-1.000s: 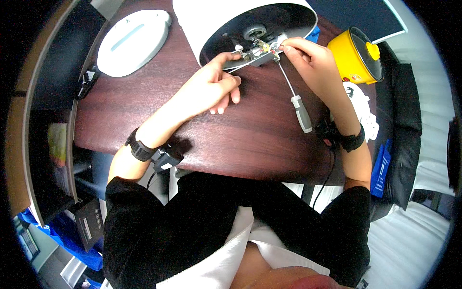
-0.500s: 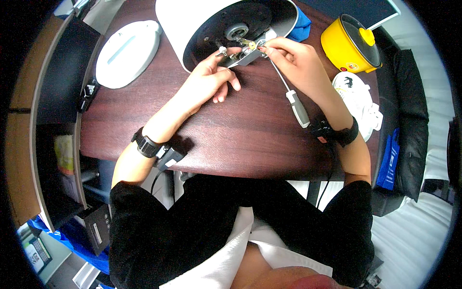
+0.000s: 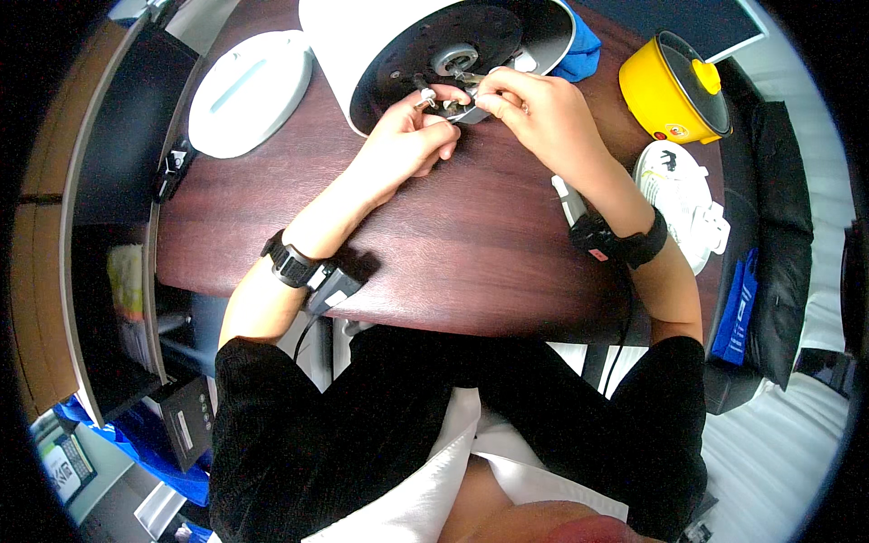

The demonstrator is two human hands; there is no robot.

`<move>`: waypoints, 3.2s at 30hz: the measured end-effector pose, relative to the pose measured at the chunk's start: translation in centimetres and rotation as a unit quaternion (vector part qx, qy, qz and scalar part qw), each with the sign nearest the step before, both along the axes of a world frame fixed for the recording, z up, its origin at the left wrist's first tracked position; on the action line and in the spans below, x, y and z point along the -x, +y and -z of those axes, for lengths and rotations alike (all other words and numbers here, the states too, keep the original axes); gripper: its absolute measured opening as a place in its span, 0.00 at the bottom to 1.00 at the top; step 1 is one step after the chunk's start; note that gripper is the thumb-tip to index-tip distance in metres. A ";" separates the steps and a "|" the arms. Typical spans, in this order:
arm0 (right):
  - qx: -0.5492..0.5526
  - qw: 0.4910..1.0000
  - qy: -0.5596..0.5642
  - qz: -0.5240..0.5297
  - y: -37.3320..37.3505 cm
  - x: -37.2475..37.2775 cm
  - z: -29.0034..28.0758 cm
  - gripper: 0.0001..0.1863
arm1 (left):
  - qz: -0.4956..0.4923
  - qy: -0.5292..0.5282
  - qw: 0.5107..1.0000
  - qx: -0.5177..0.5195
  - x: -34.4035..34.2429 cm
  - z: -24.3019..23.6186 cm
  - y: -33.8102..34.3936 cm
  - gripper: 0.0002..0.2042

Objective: The person repairs a white electric kettle by connecting internal wires to the heating element. They strip wire ends, twist them together, and secure the connections with a screwdriver.

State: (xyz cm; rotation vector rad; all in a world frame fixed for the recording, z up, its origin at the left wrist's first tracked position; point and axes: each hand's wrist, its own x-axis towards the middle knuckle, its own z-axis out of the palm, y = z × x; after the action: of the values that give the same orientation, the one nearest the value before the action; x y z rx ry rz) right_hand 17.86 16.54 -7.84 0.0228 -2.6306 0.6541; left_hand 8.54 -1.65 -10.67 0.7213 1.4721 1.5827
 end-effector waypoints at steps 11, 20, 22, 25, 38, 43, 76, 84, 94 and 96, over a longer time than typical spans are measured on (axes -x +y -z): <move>0.020 0.999 -0.026 0.001 -0.1 -0.5 0.0 0.09 | 0.007 0.003 1.000 -0.015 0.4 0.5 -0.2 0.16; 0.028 0.999 -0.030 0.013 0.1 -0.2 0.1 0.10 | 0.009 0.005 1.000 -0.026 0.0 -0.4 -1.2 0.18; 0.007 0.999 -0.041 0.024 -0.2 -0.4 -0.8 0.11 | -0.005 0.022 0.999 -0.027 0.0 -0.6 -1.9 0.18; 0.054 0.996 -0.062 -0.020 -0.3 -0.8 -1.7 0.13 | -0.022 0.055 0.998 -0.024 -0.1 -0.6 -2.4 0.16; 0.089 0.976 -0.039 -0.193 -1.8 -0.5 -4.7 0.12 | -0.005 0.119 0.993 -0.006 0.1 -1.4 -3.0 0.17; 0.125 0.978 -0.008 -0.167 -3.1 0.7 -3.4 0.12 | 0.005 0.165 0.985 -0.052 0.2 -0.1 -2.8 0.22; -0.115 0.993 0.008 -0.028 -2.5 4.0 -5.0 0.13 | -0.093 0.371 0.921 -0.073 2.1 -0.4 -0.5 0.10; -0.057 0.994 -0.086 0.022 -2.7 3.6 -5.8 0.14 | -0.111 0.362 0.924 -0.057 1.8 -0.4 -0.6 0.11; -0.016 0.998 -0.056 0.022 -2.9 3.7 -5.4 0.14 | -0.165 0.414 0.895 -0.012 1.6 -1.0 -1.4 0.11; -0.024 0.999 -0.040 0.010 -3.2 3.7 -5.2 0.14 | -0.144 0.390 0.909 -0.022 1.7 -0.9 -1.8 0.12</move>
State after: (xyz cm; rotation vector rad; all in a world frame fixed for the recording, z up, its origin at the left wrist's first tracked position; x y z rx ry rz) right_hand 14.14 13.39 -2.68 -0.0167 -2.7193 0.5979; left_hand 6.87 -3.43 -9.82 1.3130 2.2012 1.6244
